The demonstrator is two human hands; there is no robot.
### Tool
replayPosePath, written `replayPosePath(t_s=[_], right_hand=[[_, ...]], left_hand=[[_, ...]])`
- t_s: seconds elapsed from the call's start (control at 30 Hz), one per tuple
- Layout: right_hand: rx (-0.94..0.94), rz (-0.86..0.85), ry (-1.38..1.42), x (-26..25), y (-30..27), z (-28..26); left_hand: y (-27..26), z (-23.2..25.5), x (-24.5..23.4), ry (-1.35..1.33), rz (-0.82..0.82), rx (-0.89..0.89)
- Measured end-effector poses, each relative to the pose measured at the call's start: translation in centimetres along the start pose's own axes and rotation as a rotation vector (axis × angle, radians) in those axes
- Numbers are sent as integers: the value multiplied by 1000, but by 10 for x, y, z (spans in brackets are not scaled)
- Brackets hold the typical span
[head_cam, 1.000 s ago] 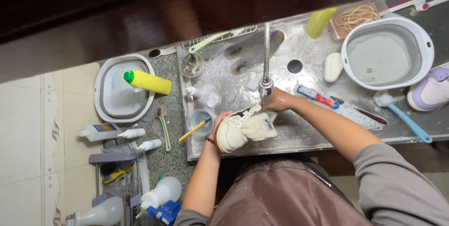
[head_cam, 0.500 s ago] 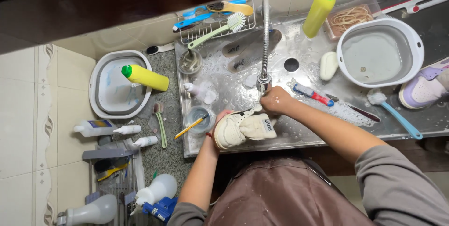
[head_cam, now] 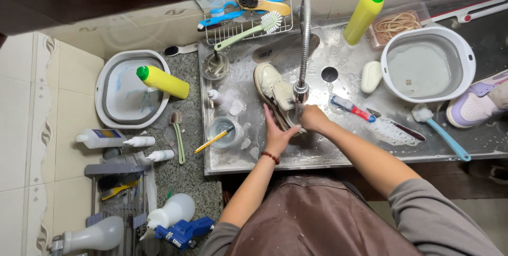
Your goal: The person scrubs a white sneaker with a brush and rinses it under running water in a sink. They then switch to a white slip-on shoe, scrubbing it with a brush and wiping it with a purple cloth.
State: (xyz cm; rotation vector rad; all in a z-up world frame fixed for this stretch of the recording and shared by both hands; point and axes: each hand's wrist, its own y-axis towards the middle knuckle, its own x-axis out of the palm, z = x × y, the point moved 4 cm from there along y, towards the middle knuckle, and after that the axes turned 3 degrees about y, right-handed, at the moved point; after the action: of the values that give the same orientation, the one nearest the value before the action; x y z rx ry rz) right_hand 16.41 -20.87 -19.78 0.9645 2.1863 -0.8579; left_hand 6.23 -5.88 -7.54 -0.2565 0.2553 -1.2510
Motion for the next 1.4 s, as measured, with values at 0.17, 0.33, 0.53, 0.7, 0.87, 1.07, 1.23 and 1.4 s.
replayPosePath(t_s=[0.17,0.33,0.53,0.7,0.87,1.07,1.23,1.4], right_hand=[[-23,-27,-99,9,-15,-18],[217,87,401,-30,-36,-57],[258,332,225,19,0,-2],[781,148,1485,29,-24,-55],[617,64,1287,44,-20,-29],[503,276,1165,4,-30,-54],[491,140,1221,22,-31,-17],[424,169,681,-5,-45,-11]], left_hand=[[29,4,4,107,255,249],[18,36,-1,265,334,356],[18,28,0,301,468,269],[13,51,-7,330,534,587],[26,42,-4,211,465,588],[50,-24,19,415,396,165],[36,-8,22,252,134,-368],[76,-92,40,231,44,-117]])
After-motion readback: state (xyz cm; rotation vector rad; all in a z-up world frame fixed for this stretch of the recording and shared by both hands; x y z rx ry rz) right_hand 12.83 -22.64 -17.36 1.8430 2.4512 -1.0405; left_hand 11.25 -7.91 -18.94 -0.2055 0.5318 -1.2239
